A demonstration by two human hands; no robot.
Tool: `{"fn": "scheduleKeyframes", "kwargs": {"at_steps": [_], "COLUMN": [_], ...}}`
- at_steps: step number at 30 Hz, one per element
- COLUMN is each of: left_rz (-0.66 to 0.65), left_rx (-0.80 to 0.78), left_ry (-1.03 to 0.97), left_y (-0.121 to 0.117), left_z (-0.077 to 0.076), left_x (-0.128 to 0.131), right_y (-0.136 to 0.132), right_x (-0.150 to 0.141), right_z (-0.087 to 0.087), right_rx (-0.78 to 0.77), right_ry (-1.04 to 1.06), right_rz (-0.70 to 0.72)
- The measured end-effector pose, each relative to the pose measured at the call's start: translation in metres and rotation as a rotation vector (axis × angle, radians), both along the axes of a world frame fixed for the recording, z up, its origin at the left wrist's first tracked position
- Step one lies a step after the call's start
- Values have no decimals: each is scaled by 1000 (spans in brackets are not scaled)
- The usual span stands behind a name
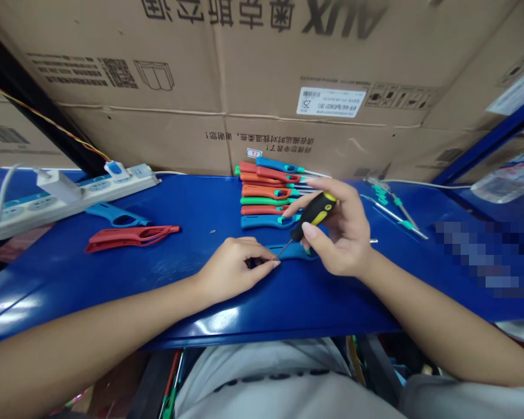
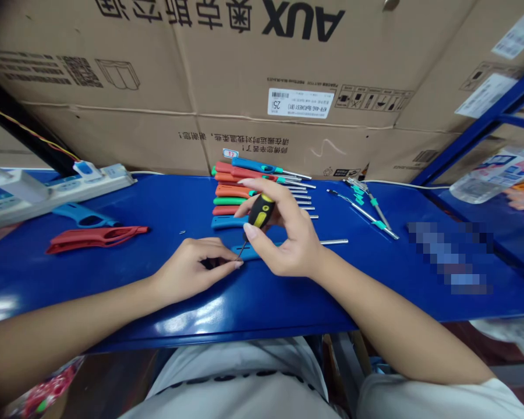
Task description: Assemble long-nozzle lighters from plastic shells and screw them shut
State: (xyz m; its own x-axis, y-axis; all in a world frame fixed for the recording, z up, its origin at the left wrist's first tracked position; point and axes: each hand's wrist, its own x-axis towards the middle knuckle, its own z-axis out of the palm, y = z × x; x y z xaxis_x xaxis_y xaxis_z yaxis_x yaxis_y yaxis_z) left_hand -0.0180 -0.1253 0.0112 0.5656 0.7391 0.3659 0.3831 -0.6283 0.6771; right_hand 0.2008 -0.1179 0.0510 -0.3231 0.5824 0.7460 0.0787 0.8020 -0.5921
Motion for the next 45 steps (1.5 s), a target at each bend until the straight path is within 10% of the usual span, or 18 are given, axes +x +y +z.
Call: {"fn": "scheduleKeyframes", "kwargs": {"at_steps": [4, 19, 45], "left_rz": [-47, -8, -132], "left_rx": [48, 216, 102], "left_ry": [17, 211, 173], "left_y": [-1, 2, 7], "left_z": [-2, 4, -5], "left_x": [0, -5, -2], "right_y": [-3, -1, -1], "right_x": [1, -7, -13], "right_z": [5, -3, -10], "right_rx": [-155, -109, -67], "right_ry": [-97, -5, 2], "right_rz": [139, -42, -111]}}
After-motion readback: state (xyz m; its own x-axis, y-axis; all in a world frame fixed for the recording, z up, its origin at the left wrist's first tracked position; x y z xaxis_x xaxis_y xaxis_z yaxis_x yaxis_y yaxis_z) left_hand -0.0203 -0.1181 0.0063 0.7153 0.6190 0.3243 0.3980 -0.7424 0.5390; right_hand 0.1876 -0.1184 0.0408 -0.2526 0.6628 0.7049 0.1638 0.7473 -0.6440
